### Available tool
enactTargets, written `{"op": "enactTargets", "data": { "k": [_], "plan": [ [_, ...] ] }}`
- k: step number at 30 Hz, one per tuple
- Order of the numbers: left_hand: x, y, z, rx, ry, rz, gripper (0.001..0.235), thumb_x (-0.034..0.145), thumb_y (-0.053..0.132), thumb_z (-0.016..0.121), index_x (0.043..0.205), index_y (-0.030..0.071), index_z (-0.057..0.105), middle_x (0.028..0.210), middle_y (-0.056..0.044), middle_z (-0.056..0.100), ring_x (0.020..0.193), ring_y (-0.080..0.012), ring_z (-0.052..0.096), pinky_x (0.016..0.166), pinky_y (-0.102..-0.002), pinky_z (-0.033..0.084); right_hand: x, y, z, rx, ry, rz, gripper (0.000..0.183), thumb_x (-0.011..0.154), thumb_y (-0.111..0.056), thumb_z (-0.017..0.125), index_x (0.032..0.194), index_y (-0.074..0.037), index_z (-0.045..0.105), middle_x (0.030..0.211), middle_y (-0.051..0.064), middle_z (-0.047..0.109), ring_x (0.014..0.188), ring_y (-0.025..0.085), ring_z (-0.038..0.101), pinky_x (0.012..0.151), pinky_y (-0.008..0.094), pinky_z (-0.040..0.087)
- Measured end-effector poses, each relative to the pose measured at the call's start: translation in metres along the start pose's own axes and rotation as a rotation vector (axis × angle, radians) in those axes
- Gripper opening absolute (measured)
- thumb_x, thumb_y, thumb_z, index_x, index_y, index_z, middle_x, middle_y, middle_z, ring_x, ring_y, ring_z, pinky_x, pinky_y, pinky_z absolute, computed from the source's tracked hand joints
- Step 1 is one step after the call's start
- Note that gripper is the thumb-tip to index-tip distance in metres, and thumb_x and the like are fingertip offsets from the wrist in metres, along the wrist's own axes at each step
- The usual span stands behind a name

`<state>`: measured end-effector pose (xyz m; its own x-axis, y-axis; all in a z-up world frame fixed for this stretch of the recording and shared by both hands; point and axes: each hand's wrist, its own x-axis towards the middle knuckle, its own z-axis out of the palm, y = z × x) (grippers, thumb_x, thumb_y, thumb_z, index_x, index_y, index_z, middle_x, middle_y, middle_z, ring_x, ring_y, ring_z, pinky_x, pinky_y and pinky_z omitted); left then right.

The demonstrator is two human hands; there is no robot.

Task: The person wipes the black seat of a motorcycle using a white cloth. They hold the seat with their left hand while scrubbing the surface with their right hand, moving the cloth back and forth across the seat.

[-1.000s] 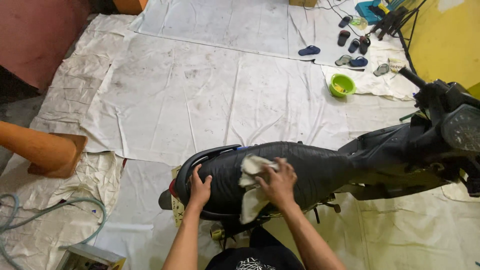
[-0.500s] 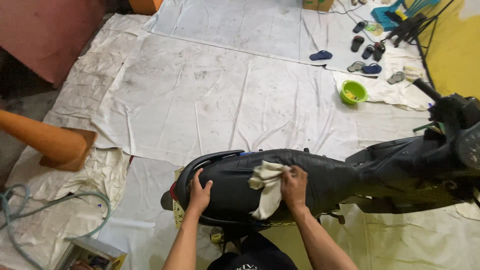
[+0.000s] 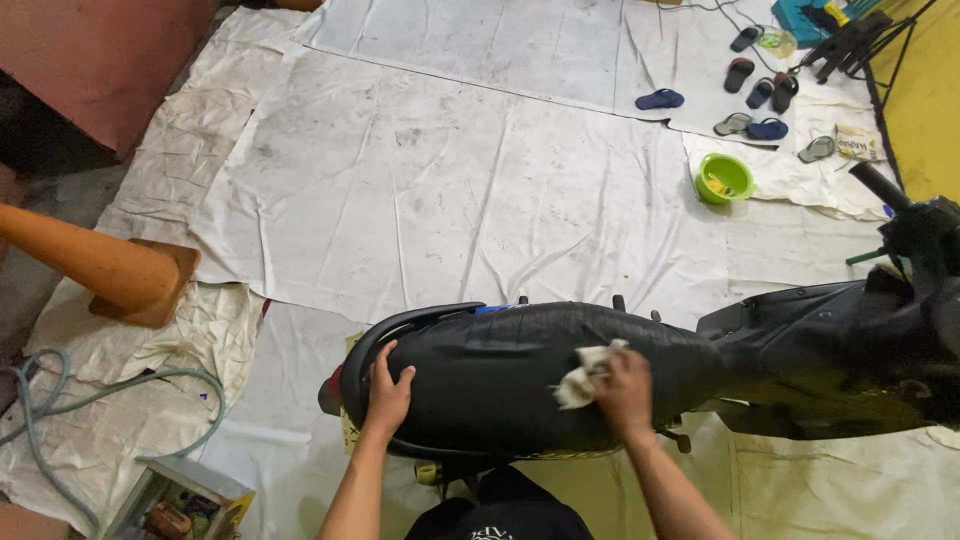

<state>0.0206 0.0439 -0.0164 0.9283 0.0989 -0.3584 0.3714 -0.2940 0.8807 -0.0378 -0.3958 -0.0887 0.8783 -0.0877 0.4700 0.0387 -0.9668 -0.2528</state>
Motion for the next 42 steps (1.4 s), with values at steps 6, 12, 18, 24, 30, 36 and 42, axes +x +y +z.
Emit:
{"op": "enactTargets", "data": {
  "k": [6, 12, 18, 24, 30, 36, 42],
  "plan": [
    [-0.003, 0.009, 0.002, 0.094, 0.040, -0.003, 0.072, 0.093, 0.040, 0.071, 0.155, 0.018, 0.043, 0.145, -0.030, 0.044, 0.145, -0.0490, 0.036, 0.123, -0.059, 0.024, 0.067, -0.015, 0.027, -0.099, 0.185, 0.301, 0.010, 0.073, -0.021, 0.078, 0.079, -0.019, 0.070, 0.096, 0.006, 0.064, 0.095, 0.032, 0.062, 0.082, 0.045, 0.050],
    [-0.013, 0.010, 0.012, 0.168, 0.117, -0.021, 0.069, 0.098, 0.056, 0.062, 0.154, 0.022, 0.042, 0.146, -0.025, 0.045, 0.146, -0.0438, 0.038, 0.121, -0.060, 0.026, 0.112, -0.198, -0.057, 0.706, -0.072, -0.233, 0.013, 0.070, -0.003, 0.066, 0.071, -0.007, 0.054, 0.082, 0.016, 0.057, 0.095, 0.042, 0.062, 0.086, 0.054, 0.051],
    [-0.036, 0.039, 0.030, 0.490, 0.309, 0.073, 0.060, 0.102, 0.051, 0.053, 0.153, 0.018, 0.048, 0.129, -0.026, 0.056, 0.127, -0.0460, 0.056, 0.108, -0.059, 0.044, 0.074, -0.117, -0.030, 0.365, -0.203, -0.379, 0.034, 0.062, -0.025, 0.082, 0.091, -0.017, 0.066, 0.118, 0.005, 0.070, 0.115, 0.034, 0.064, 0.088, 0.051, 0.053],
    [-0.032, 0.023, 0.036, 0.528, 0.458, 0.252, 0.057, 0.098, 0.046, 0.058, 0.145, 0.013, 0.055, 0.127, -0.019, 0.061, 0.111, -0.0434, 0.061, 0.092, -0.053, 0.049, 0.059, 0.058, -0.001, -0.117, -0.279, 0.435, 0.055, 0.084, -0.049, 0.077, 0.124, -0.012, 0.070, 0.133, 0.014, 0.056, 0.118, 0.035, 0.043, 0.093, 0.052, 0.036],
    [-0.032, 0.023, 0.039, 0.513, 0.507, 0.277, 0.055, 0.097, 0.042, 0.060, 0.142, 0.010, 0.058, 0.125, -0.021, 0.063, 0.110, -0.0443, 0.061, 0.096, -0.052, 0.048, 0.087, 0.000, 0.029, -0.141, 0.076, 0.208, 0.026, 0.073, -0.003, 0.063, 0.092, -0.012, 0.078, 0.080, 0.011, 0.072, 0.063, 0.031, 0.059, 0.066, 0.044, 0.048],
    [-0.034, 0.024, 0.041, 0.560, 0.570, 0.358, 0.052, 0.098, 0.038, 0.063, 0.140, 0.008, 0.061, 0.118, -0.020, 0.065, 0.104, -0.0445, 0.062, 0.090, -0.052, 0.050, 0.088, -0.151, -0.026, 0.578, -0.272, -0.039, 0.024, 0.084, -0.002, 0.060, 0.102, -0.013, 0.071, 0.123, 0.004, 0.065, 0.130, 0.031, 0.052, 0.116, 0.057, 0.033],
    [-0.037, 0.032, 0.039, 0.550, 0.495, 0.268, 0.055, 0.101, 0.044, 0.056, 0.143, 0.009, 0.059, 0.124, -0.020, 0.063, 0.110, -0.0433, 0.061, 0.092, -0.052, 0.049, 0.100, -0.066, -0.047, 0.282, -0.282, -0.193, 0.031, 0.098, -0.009, 0.062, 0.123, -0.023, 0.070, 0.142, 0.011, 0.061, 0.117, 0.026, 0.065, 0.102, 0.036, 0.056]
  ]
}}
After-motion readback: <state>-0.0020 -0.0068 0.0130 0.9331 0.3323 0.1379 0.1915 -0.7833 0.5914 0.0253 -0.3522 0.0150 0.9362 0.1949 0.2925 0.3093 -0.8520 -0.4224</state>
